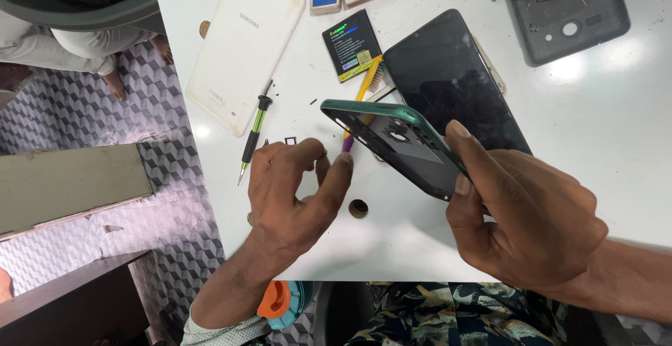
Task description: The person handles a disassembled smartphone, repeatedly peeling and repositioning a black adhesive film on the back cover. They also pick up and inspect a separate phone chassis and a battery, placing them back on the table.
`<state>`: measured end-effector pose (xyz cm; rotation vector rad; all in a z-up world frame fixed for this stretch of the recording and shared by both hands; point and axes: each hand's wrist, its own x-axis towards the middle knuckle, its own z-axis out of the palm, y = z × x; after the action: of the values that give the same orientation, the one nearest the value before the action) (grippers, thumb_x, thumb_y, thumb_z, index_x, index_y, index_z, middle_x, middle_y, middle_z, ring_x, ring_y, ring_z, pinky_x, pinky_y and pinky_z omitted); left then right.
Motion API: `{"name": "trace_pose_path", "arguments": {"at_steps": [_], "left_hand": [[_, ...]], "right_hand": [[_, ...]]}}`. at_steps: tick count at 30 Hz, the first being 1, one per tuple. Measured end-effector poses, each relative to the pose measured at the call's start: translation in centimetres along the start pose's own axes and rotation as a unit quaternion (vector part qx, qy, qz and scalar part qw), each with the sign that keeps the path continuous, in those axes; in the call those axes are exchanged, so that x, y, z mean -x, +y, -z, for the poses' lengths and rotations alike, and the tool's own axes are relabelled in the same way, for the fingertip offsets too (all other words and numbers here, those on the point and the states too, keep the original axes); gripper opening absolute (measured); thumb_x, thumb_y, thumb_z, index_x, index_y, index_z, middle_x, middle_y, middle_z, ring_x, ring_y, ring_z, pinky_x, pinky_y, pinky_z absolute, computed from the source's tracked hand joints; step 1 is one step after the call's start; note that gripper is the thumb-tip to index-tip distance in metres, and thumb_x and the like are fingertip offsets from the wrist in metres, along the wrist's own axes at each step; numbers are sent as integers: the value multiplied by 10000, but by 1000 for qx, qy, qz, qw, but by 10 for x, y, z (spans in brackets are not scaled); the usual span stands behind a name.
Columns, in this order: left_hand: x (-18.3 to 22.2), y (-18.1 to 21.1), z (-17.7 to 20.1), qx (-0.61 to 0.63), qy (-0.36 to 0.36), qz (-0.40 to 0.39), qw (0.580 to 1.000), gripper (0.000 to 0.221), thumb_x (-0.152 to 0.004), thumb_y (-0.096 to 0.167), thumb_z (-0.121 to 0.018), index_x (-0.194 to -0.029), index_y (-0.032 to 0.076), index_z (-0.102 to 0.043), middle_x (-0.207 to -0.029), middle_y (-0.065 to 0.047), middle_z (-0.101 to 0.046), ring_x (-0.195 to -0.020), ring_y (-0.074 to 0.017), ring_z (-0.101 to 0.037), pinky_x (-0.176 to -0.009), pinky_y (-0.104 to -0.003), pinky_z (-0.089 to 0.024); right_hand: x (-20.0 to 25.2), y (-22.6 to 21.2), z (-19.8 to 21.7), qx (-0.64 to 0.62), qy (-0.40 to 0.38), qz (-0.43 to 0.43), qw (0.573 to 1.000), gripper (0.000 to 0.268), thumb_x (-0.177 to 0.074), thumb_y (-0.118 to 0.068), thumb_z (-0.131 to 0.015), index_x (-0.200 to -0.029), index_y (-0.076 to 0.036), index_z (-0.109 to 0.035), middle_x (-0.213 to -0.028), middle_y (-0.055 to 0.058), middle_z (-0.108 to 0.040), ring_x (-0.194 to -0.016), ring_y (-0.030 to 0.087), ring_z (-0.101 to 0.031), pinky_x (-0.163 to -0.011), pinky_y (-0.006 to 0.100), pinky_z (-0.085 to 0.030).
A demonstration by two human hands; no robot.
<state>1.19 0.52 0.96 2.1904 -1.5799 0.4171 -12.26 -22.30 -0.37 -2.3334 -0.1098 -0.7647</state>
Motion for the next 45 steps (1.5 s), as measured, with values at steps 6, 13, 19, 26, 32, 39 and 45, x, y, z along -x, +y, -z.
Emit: {"name": "trace_pose_path", "arguments": {"at_steps": [6,13,19,26,32,39,45], "left_hand": [[-4,4,2,10,-37,-14,999,469,-843,221,-894,-1234,146,-645,-1010,-75,-621,-805,-119,-642,-721,-368,-428],[-4,6,0,-52,-70,-10,996,502,-917,258,-867,-1361,222,-636,-1091,-53,-574,-850,-101,-615,-829,-398,-413],[-5,8,3,-63,-89,0,994,511,-880,315,-855,-1341,210,-664,-1055,-48,-567,-803,-110,-582,-813,-417,-412],[-1,4,0,166,33,121,978,321,-952,-94,-686,-1249,15,-634,-1119,-123,-645,-925,-206,-687,-804,-326,-550],[7,-5,-7,487,77,247,834,219,-1048,-157,-587,-1232,-52,-645,-1161,-149,-675,-990,-213,-741,-853,-287,-645],[13,-14,-17,644,47,305,700,143,-1057,-39,-616,-1189,-29,-672,-1153,-147,-729,-1057,-212,-760,-843,-306,-615],[17,-14,-22,669,46,322,669,138,-1065,-33,-641,-1193,-13,-690,-1119,-135,-725,-1005,-189,-740,-840,-311,-612]], "right_hand": [[1,-1,0,-5,4,-8,1000,435,-890,100,-640,-1322,110,-586,-828,171,-722,-731,259,-742,-653,352,-608],[0,-3,2,1,-23,-19,1000,466,-870,84,-644,-1330,105,-571,-812,158,-723,-699,264,-735,-629,367,-599],[0,-2,2,-3,-25,-14,1000,470,-857,85,-646,-1320,112,-571,-790,157,-717,-673,252,-723,-596,357,-584],[3,-4,-2,20,3,-35,999,436,-867,83,-669,-1301,96,-630,-749,143,-685,-664,249,-709,-613,362,-571],[0,-8,-3,31,13,-52,998,378,-923,60,-674,-1297,105,-643,-816,167,-697,-705,248,-714,-614,330,-558],[-1,-12,-4,52,8,-54,997,370,-948,67,-666,-1313,125,-637,-872,227,-711,-725,266,-722,-592,311,-538],[-4,-14,-6,33,-1,-118,992,373,-885,84,-667,-1251,160,-665,-738,208,-729,-479,147,-634,-455,277,-446]]}}
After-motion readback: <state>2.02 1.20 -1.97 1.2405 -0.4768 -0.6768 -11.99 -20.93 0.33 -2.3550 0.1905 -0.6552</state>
